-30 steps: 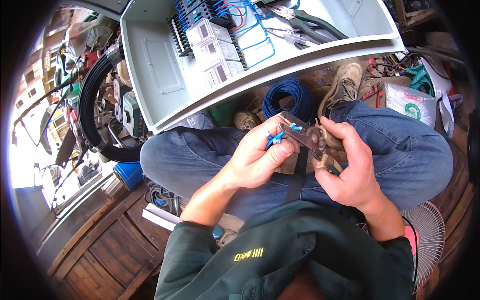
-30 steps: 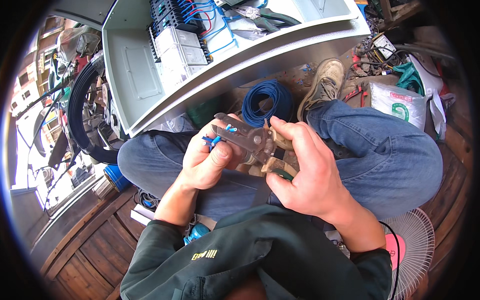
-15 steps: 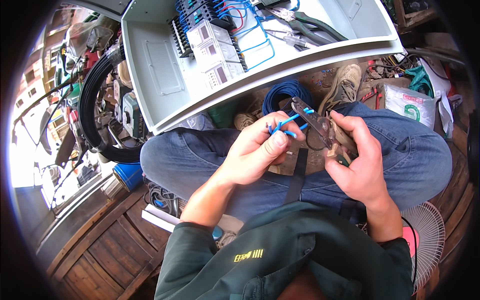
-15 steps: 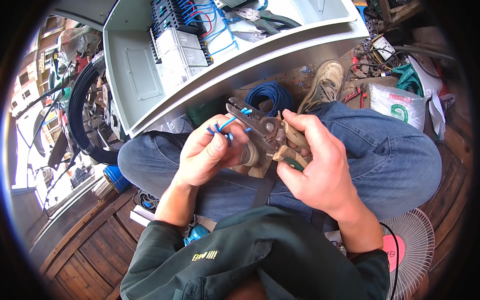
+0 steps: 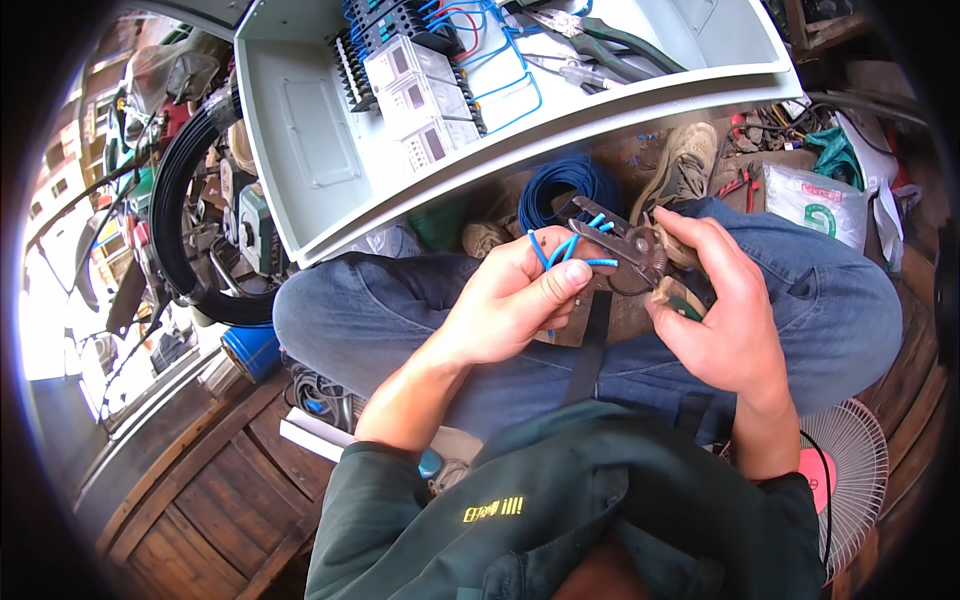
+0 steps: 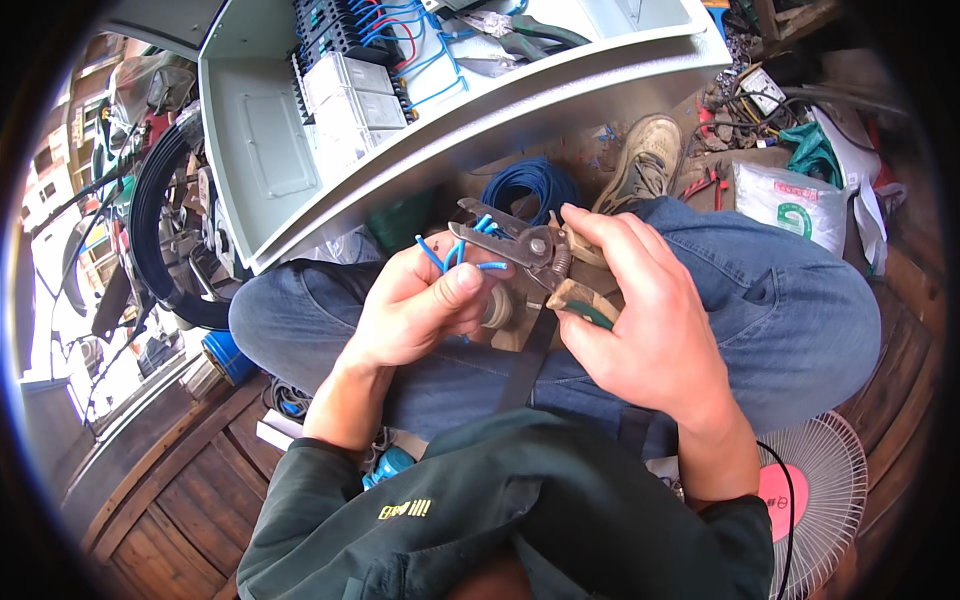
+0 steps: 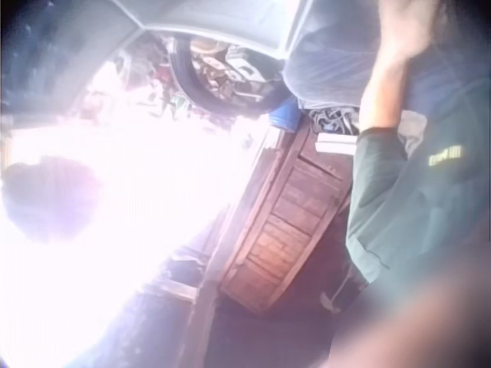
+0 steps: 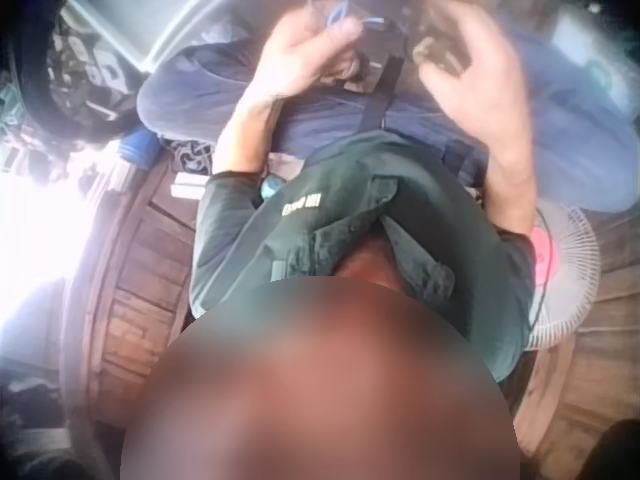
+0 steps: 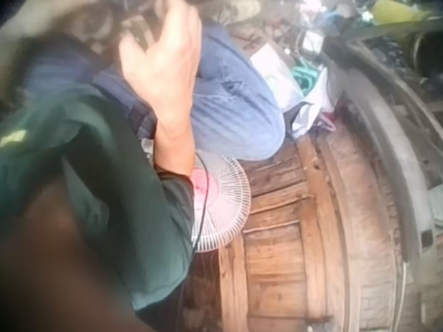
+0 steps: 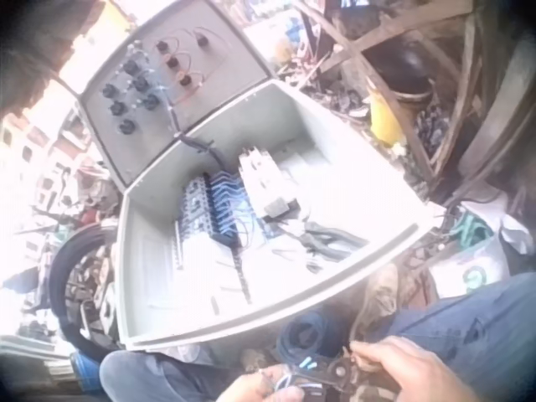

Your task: The person strips the insulation from several blue wires using pliers and then inserts the stripped ends into terminals inside an open electrical box. The person repeats this process for multiple wires.

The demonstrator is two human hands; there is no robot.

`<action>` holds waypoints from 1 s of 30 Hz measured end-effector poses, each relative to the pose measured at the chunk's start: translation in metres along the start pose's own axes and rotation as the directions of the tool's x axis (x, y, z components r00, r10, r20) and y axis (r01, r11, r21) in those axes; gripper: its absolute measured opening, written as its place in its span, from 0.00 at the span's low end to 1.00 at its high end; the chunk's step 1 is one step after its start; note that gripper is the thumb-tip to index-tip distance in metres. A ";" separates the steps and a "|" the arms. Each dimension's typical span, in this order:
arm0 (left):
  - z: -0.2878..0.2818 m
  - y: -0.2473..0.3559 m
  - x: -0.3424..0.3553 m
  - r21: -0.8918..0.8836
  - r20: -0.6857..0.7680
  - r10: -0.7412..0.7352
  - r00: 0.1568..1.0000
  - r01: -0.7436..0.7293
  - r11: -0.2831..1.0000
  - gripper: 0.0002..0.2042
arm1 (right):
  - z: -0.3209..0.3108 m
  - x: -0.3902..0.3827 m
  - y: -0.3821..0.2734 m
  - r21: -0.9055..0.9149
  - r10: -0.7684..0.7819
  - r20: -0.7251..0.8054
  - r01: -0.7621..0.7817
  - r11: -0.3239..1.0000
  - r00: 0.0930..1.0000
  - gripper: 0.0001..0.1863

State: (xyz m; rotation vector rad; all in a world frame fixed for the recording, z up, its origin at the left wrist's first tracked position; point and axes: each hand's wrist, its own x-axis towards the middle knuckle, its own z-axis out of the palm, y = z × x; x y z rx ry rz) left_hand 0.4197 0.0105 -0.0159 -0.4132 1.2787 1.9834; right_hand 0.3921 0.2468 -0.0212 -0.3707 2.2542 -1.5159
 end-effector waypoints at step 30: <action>0.015 -0.015 -0.001 -0.171 -0.222 0.271 0.937 -0.311 0.935 0.08 | 0.027 -0.002 0.007 -0.251 -0.287 -0.130 0.249 0.936 0.949 0.41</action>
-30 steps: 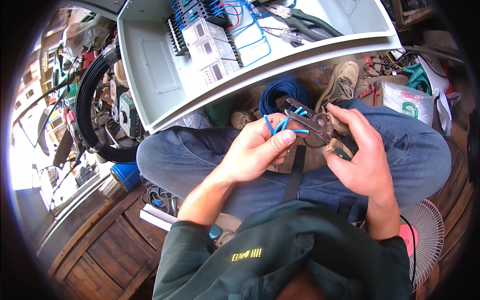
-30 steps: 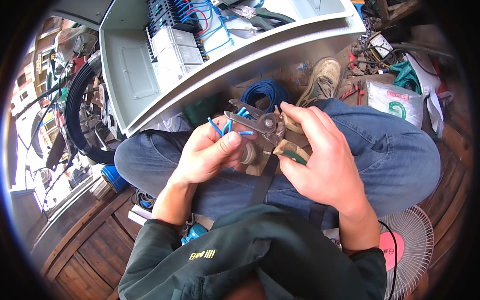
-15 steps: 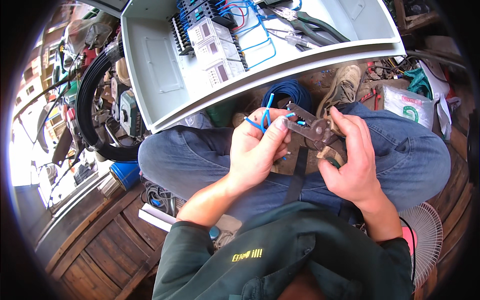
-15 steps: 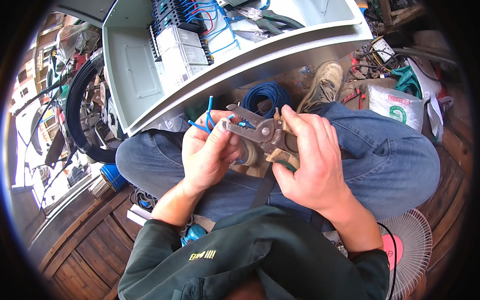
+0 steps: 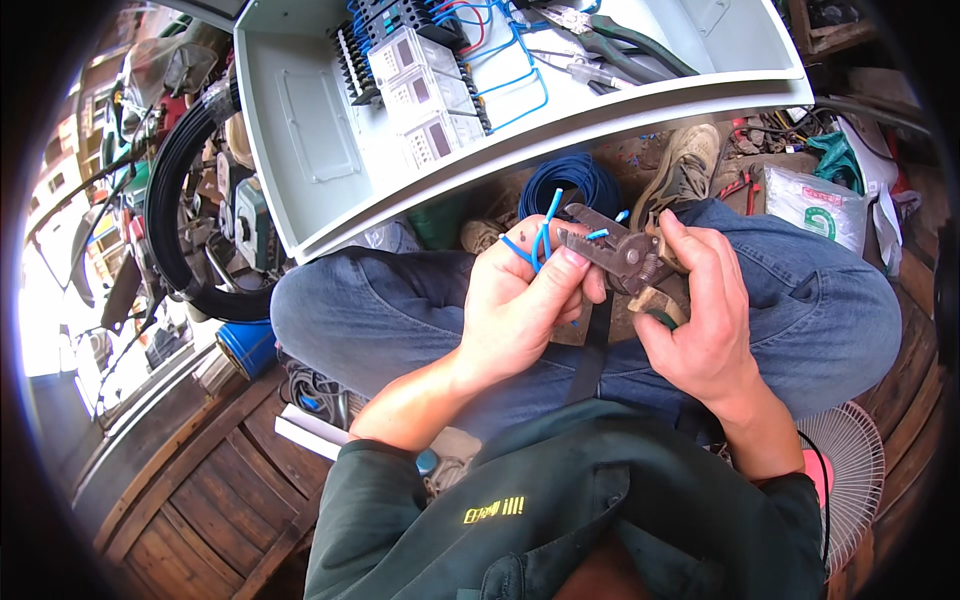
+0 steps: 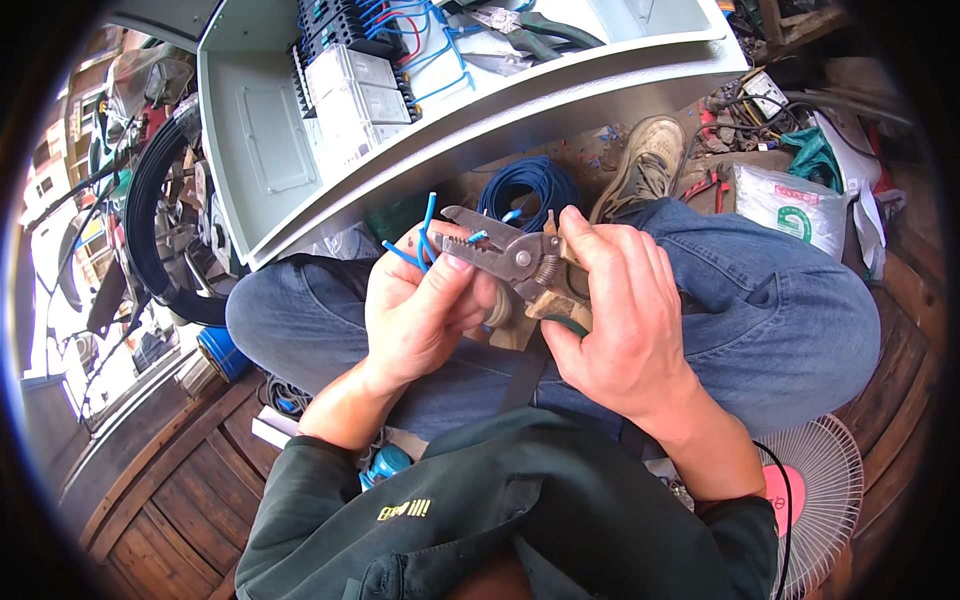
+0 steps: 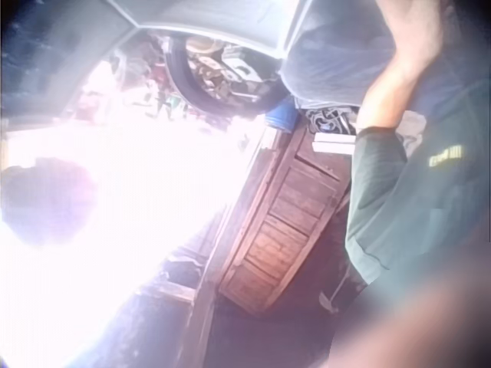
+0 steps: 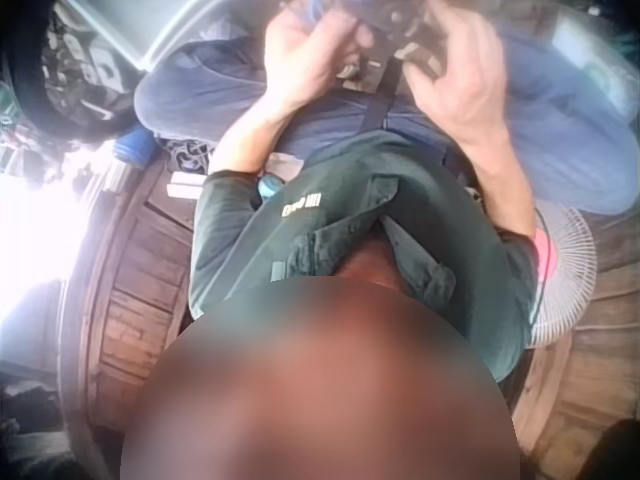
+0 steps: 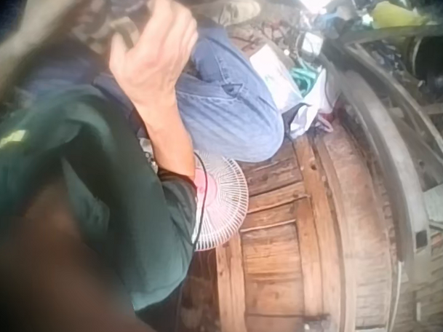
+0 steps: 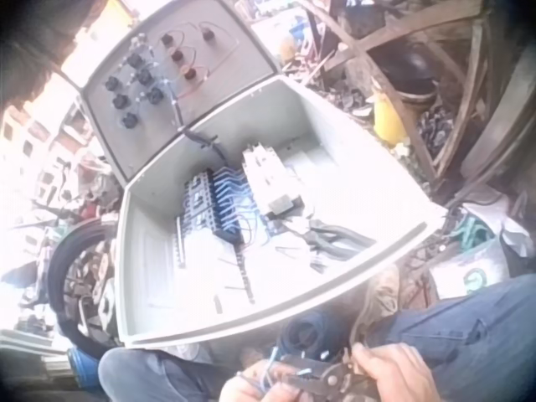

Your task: The person strips the insulation from several blue wires using pliers and then inserts the stripped ends into terminals inside an open electrical box. The person repeats this process for multiple wires.

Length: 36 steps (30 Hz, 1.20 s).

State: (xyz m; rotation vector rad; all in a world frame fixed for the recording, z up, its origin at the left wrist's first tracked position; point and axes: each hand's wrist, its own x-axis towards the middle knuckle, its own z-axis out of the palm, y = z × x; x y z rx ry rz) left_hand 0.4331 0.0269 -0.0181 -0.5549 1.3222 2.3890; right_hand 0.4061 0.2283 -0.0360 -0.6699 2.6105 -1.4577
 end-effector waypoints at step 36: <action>-0.007 0.001 0.010 0.154 -0.079 0.020 0.997 -0.008 0.988 0.15 | -0.015 0.002 -0.005 0.641 0.490 0.120 -0.444 0.625 0.863 0.29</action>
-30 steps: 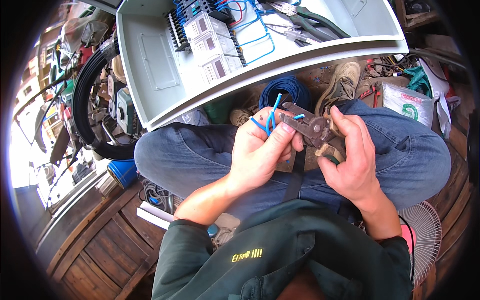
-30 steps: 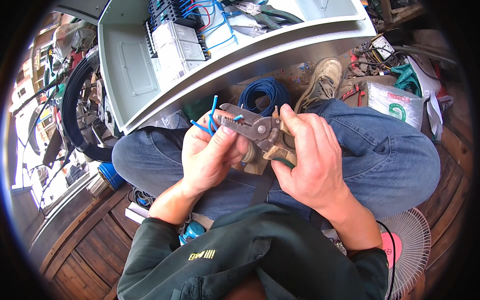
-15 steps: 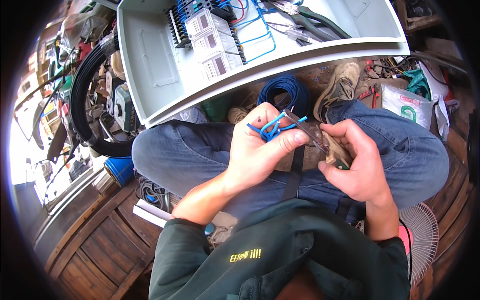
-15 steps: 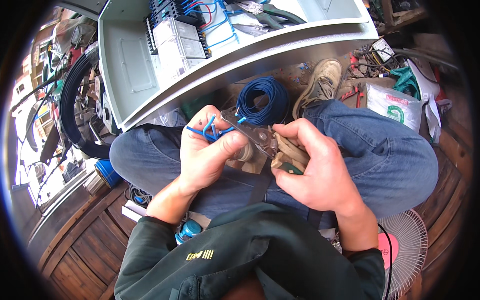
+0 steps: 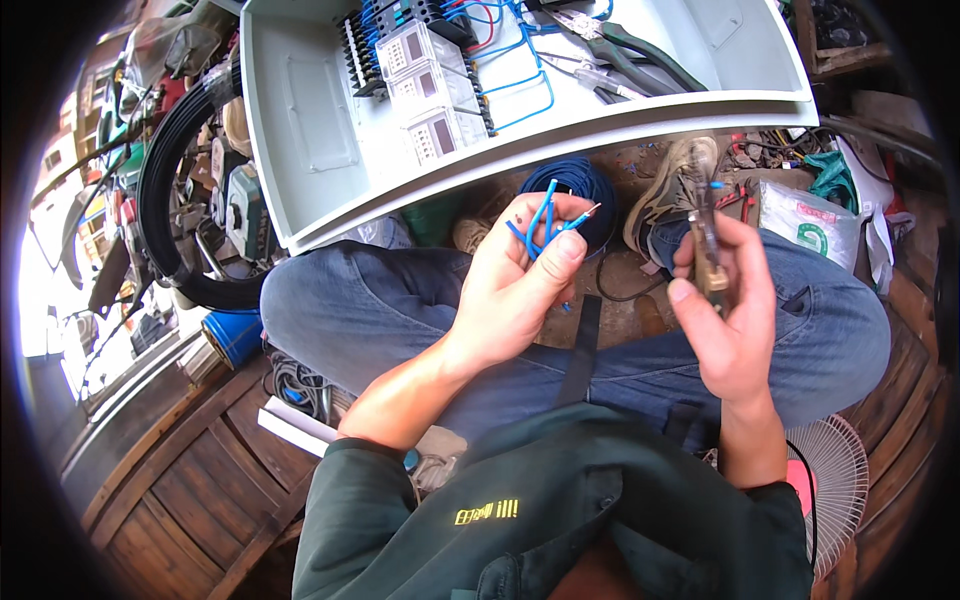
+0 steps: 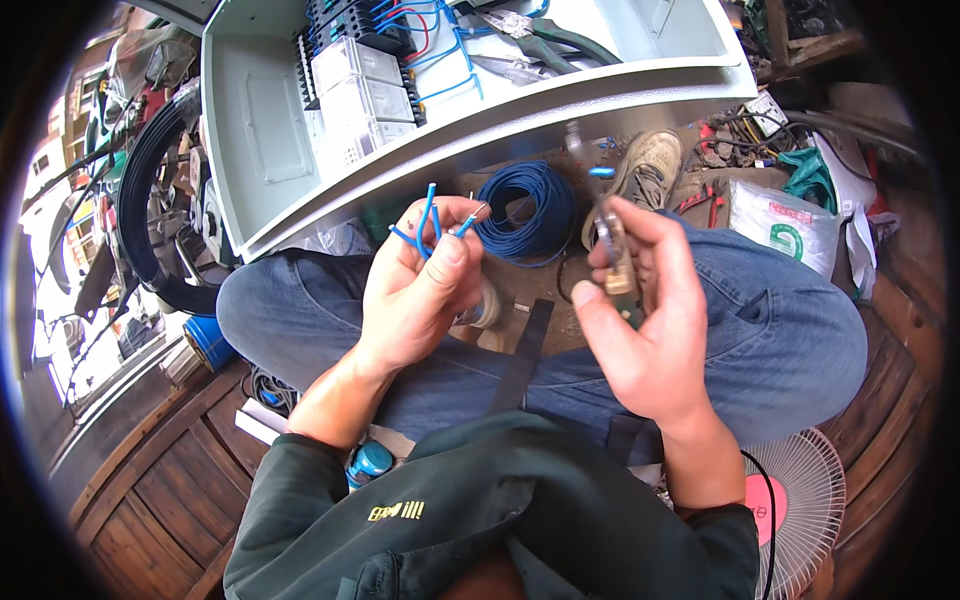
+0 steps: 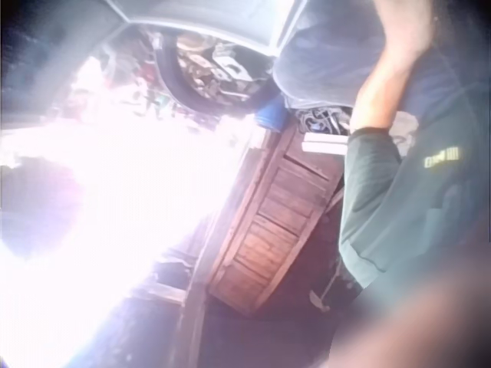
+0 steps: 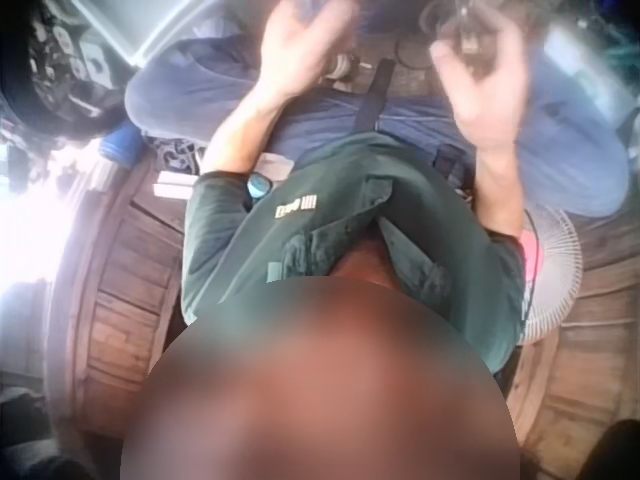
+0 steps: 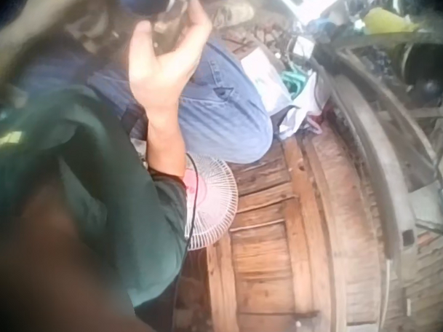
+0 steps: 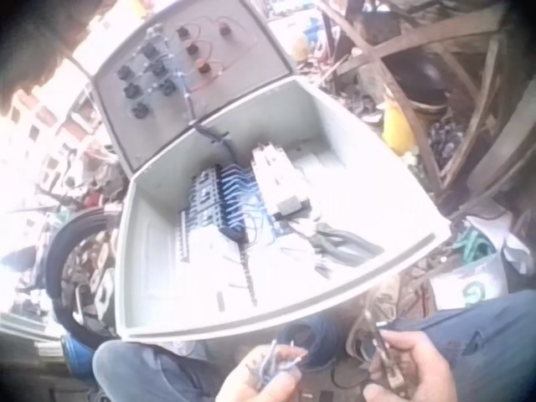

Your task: The person strips the insulation from several blue wires using pliers and then inserts the stripped ends into terminals inside an open electrical box. The person repeats this process for multiple wires.

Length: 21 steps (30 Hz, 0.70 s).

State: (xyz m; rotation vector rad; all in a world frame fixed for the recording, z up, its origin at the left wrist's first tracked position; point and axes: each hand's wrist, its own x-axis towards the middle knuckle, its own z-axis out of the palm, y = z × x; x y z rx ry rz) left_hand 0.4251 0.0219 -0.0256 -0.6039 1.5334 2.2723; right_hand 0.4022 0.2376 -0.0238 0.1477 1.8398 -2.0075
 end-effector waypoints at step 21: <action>0.000 -0.003 -0.002 0.221 0.088 0.192 0.977 -0.207 0.953 0.07 | 0.006 -0.001 0.001 -0.452 -0.215 0.208 0.288 0.844 0.954 0.32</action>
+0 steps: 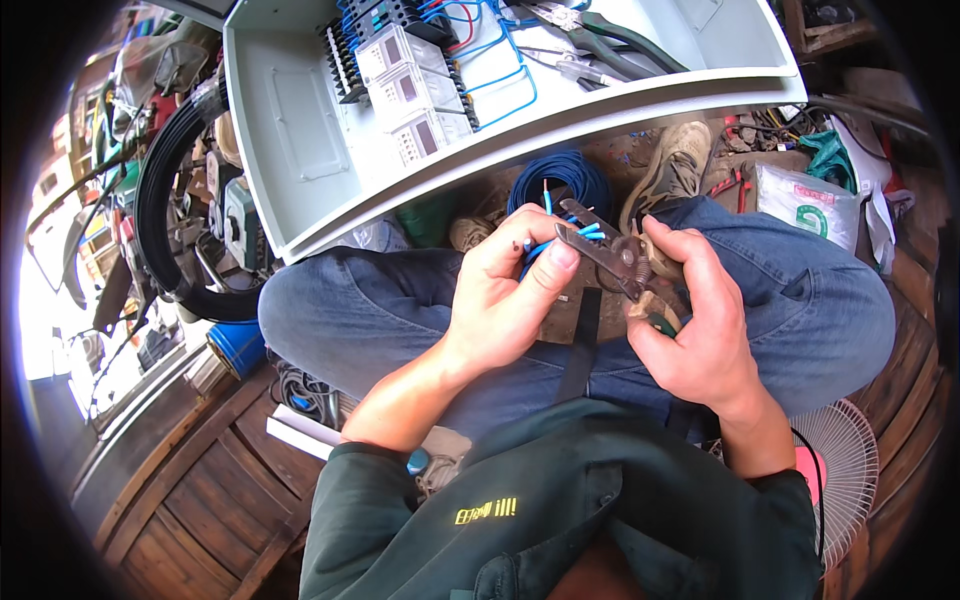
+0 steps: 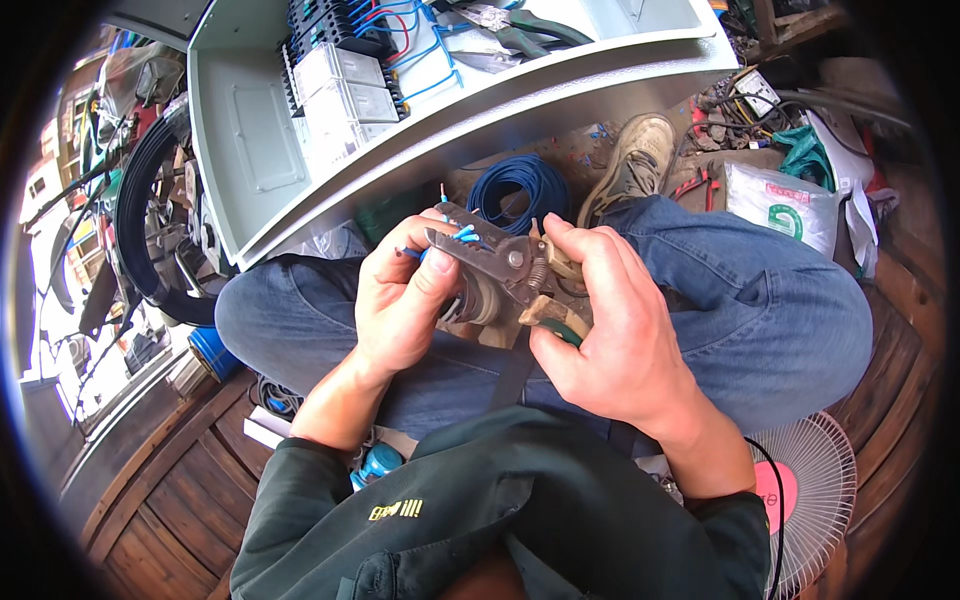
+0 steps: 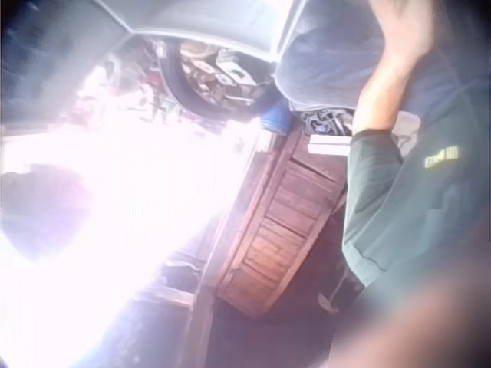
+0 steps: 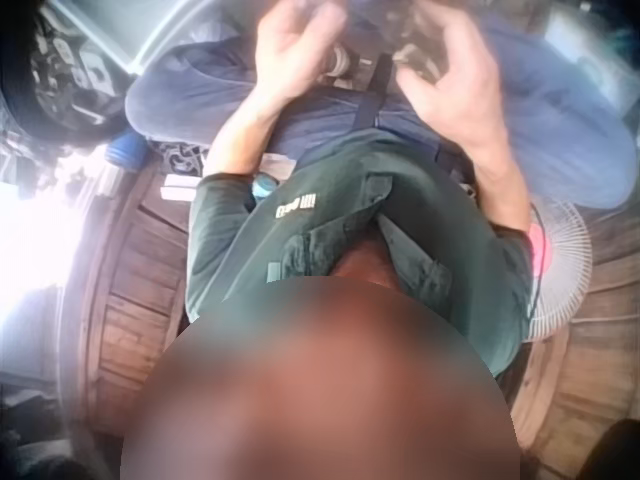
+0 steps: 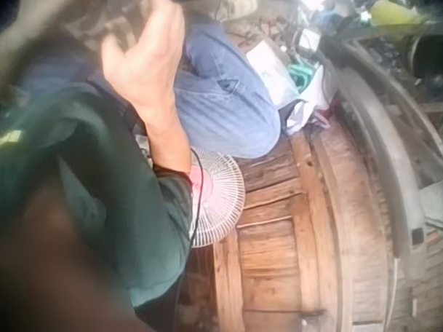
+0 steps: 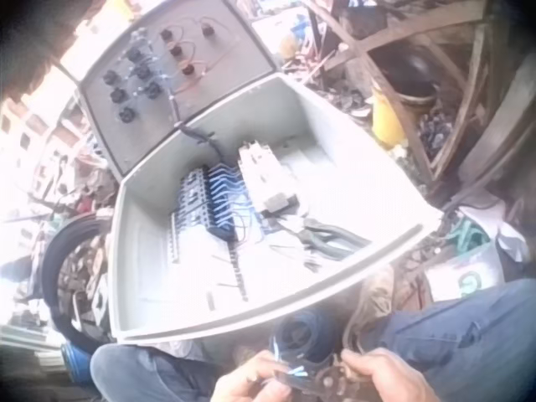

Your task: The person strips the insulation from several blue wires using pliers and then inserts the stripped ends into terminals inside an open electrical box. The person repeats this process for multiple wires.

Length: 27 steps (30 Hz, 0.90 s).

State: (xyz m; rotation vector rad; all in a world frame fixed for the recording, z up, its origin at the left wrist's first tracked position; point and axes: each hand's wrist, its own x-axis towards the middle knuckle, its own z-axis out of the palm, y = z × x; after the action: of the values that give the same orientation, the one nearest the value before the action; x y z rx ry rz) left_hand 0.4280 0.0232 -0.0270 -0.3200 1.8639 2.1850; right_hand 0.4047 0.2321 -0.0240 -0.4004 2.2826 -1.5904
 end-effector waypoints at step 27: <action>-0.008 0.008 0.002 -0.175 0.209 -0.125 0.970 0.163 0.971 0.11 | 0.000 0.000 0.002 -0.037 -0.116 -0.022 0.115 0.993 0.993 0.37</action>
State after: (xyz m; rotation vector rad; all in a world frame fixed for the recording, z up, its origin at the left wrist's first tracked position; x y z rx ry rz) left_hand 0.4237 0.0139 -0.0218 -0.2556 1.4836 2.2106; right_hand 0.4045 0.2331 -0.0260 -0.5336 2.3474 -1.6187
